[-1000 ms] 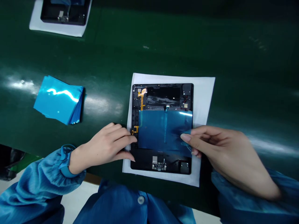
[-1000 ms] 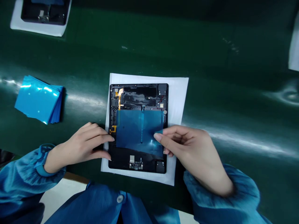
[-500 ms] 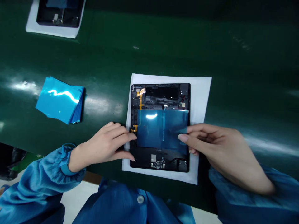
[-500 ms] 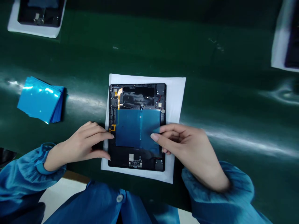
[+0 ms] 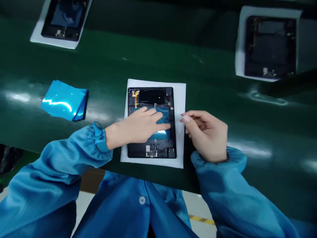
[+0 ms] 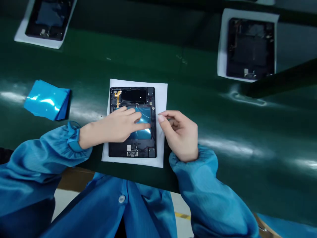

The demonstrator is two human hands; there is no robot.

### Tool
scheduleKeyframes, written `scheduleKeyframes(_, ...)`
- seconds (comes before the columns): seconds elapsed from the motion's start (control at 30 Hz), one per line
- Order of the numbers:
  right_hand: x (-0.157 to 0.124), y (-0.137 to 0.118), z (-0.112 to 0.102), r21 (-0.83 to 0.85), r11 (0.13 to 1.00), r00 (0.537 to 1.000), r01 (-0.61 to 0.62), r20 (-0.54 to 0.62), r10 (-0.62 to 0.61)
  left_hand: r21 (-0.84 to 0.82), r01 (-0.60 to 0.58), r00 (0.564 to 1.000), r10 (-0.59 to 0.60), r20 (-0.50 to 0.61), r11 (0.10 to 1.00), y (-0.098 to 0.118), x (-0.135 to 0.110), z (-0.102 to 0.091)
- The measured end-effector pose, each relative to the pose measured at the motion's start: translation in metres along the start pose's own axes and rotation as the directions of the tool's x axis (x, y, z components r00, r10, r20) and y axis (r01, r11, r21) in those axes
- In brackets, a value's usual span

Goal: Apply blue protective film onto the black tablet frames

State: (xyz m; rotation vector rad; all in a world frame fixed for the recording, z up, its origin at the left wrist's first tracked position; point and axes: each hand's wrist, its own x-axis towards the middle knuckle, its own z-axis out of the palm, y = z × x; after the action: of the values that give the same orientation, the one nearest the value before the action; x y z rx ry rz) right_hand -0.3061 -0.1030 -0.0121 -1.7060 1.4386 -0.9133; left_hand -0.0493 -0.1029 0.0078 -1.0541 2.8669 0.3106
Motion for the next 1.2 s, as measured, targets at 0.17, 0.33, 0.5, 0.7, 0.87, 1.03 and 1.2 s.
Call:
scheduleKeyframes(0.17,0.005,-0.004,0.016,-0.228,0.732,0.731,0.642,0.469,-0.495,-0.130,0.218,0.968,-0.231,-0.096,0.967,-0.026,-0.044,0.009)
scheduleKeyframes(0.33,0.034,-0.014,0.052,-0.332,0.457,0.524,0.825,0.752,-0.400,-0.185,0.388,0.920,-0.390,0.027,0.903,-0.044,-0.090,0.028)
scheduleKeyframes(0.5,0.030,-0.022,0.060,-0.336,0.363,0.470,0.869,0.789,-0.396,-0.192,0.398,0.917,-0.392,0.066,0.897,-0.041,-0.090,0.032)
scheduleKeyframes(0.7,0.028,-0.019,0.057,-0.401,0.406,0.555,0.822,0.726,-0.406,-0.180,0.405,0.914,-0.396,0.086,0.896,-0.039,-0.089,0.027)
scheduleKeyframes(0.87,0.030,-0.009,0.051,-0.370,0.406,0.534,0.836,0.720,-0.443,-0.200,0.394,0.919,-0.386,0.082,0.897,-0.041,-0.090,0.029)
scheduleKeyframes(1.03,0.014,-0.002,0.036,-0.400,0.404,0.559,0.823,0.695,-0.452,-0.196,0.415,0.910,-0.405,0.088,0.889,-0.042,-0.090,0.031)
scheduleKeyframes(1.2,0.016,0.015,0.018,-0.395,0.451,0.592,0.801,0.640,-0.490,-0.202,0.399,0.917,-0.391,0.083,0.894,-0.045,-0.088,0.032)
